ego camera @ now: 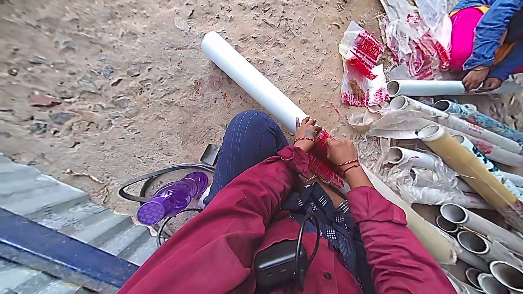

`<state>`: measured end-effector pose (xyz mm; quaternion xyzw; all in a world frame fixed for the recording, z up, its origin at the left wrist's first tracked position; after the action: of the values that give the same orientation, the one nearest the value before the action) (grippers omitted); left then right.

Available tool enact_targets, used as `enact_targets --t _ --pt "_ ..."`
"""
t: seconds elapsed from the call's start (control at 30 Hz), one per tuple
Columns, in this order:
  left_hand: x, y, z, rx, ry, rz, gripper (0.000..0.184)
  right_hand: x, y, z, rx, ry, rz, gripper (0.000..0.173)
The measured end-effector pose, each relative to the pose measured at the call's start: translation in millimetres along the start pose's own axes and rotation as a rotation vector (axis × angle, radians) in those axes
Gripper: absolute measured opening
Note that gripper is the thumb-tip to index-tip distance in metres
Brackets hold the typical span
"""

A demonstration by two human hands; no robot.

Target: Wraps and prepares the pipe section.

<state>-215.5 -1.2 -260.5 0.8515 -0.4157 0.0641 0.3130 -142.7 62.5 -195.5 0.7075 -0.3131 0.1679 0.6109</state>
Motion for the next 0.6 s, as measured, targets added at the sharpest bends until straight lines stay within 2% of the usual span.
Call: enact_targets --t 0.6 --pt "-2.3 -0.1 2.8 -0.028 -0.041 0.008 0.047 74.8 -75.5 -78.2 0.046 -0.062 -0.063 0.03"
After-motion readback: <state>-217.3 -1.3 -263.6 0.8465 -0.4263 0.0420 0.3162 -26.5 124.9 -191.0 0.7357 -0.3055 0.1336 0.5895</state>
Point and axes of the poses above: each hand's wrist, its own x-axis away from the middle knuckle, its own y-axis out of the back of the hand, z = x × y, the point moved 6 cm from there along -x, towards the middle knuckle, and after that the axes turned 3 degrees about y, right-handed, at the moved point
